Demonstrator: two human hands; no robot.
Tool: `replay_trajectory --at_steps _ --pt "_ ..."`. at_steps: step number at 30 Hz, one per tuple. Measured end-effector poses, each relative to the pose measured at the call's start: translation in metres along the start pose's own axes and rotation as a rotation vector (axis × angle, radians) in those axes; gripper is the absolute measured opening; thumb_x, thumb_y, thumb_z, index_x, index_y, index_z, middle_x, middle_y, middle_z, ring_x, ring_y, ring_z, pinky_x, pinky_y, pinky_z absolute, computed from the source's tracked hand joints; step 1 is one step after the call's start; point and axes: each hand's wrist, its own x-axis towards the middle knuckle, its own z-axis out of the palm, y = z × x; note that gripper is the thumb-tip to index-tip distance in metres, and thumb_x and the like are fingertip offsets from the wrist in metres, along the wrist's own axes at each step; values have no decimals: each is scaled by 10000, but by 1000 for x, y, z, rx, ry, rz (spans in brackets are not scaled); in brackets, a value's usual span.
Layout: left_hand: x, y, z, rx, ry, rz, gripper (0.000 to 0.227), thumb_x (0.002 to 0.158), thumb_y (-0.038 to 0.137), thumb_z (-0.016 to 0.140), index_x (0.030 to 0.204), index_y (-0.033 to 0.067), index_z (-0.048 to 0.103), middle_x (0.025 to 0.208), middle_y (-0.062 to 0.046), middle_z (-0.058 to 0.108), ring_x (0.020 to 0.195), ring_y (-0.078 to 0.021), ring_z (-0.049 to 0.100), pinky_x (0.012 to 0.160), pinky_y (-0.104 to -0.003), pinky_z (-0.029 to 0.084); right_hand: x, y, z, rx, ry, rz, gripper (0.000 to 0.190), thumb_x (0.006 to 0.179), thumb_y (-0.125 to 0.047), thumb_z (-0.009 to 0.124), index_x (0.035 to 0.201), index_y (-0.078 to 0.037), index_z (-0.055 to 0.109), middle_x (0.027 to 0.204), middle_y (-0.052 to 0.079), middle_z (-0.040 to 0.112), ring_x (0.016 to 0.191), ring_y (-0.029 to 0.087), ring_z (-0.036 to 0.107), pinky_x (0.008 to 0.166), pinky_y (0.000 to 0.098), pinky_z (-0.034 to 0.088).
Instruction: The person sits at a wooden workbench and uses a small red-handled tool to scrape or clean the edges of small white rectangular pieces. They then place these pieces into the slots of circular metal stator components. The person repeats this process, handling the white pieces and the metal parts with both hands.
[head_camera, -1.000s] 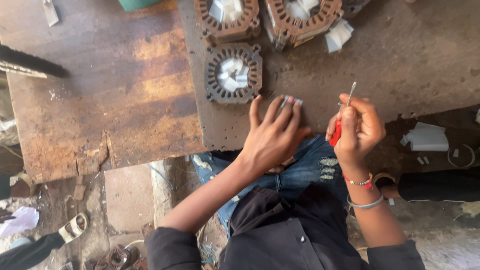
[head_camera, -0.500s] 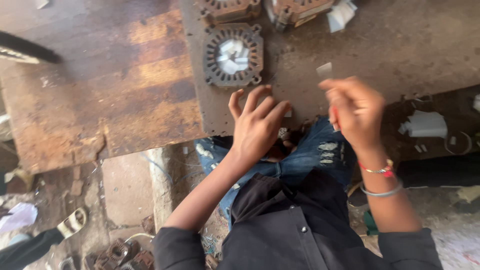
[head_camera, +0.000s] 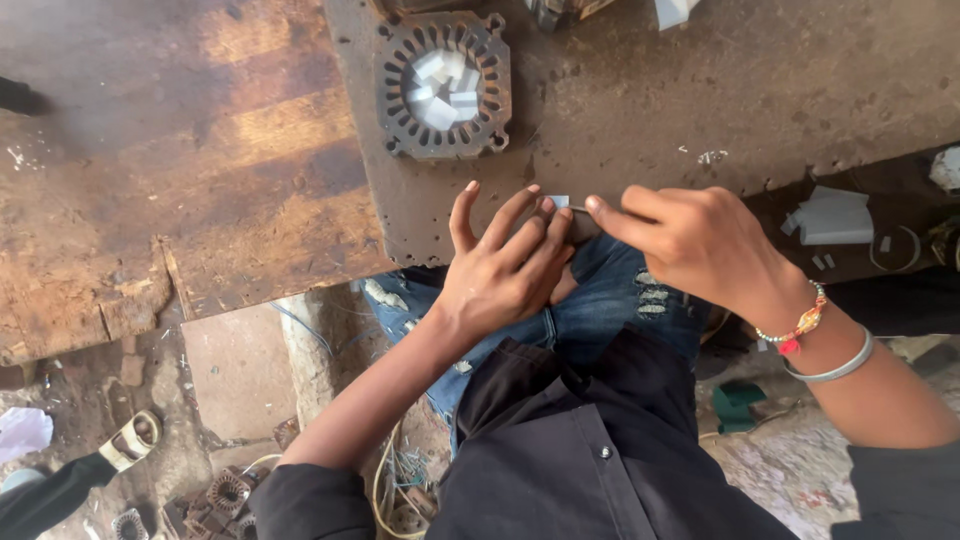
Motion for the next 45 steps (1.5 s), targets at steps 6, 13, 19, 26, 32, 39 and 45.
replay_trajectory --at_steps 6,13,19,26,32,39,45 --pt "-3 0 0 20 -16 6 476 945 294 746 1334 24 699 1168 -37 659 1279 -209 587 1191 -581 210 6 -6 0 61 68 92 475 805 65 634 1239 -88 749 811 91 580 553 257 573 508 373 495" --pt "9 6 3 -77 77 -210 207 904 212 781 1103 169 742 1068 4 654 1211 -226 604 1166 -528 235 5 -9 5 118 166 158 402 848 43 643 1212 -95 745 826 96 592 556 276 581 506 392 489" --pt "8 7 8 22 139 -91 235 964 229 799 1169 130 743 985 15 645 1265 -218 637 1229 -574 177 -1 -5 12 59 189 22 459 800 54 632 1230 -70 733 795 69 577 571 215 583 505 354 511" --pt "-5 5 -6 7 63 10 351 911 255 795 1217 96 726 1178 -43 702 1274 -253 637 1207 -623 136 8 11 -1 27 -41 -215 497 709 3 649 1200 -38 714 722 30 572 531 183 578 464 336 531" --pt "-1 1 5 -32 31 -47 338 880 267 800 1160 100 712 1085 -17 675 1148 -205 649 1148 -583 210 18 4 2 89 -92 -38 468 739 47 619 1197 -12 696 836 70 621 579 222 637 494 361 539" --pt "16 15 -5 -60 75 -144 344 909 312 777 1166 93 713 932 9 590 989 -203 623 1025 -513 292 12 -5 7 151 72 164 501 771 94 590 1227 -61 727 814 77 614 506 245 610 473 370 518" --pt "23 10 -42 -221 -239 -185 374 766 107 740 1140 91 730 954 -36 639 972 -262 649 962 -419 428 6 -14 14 63 190 158 500 784 87 595 1250 -50 714 822 77 594 582 231 635 508 368 526"
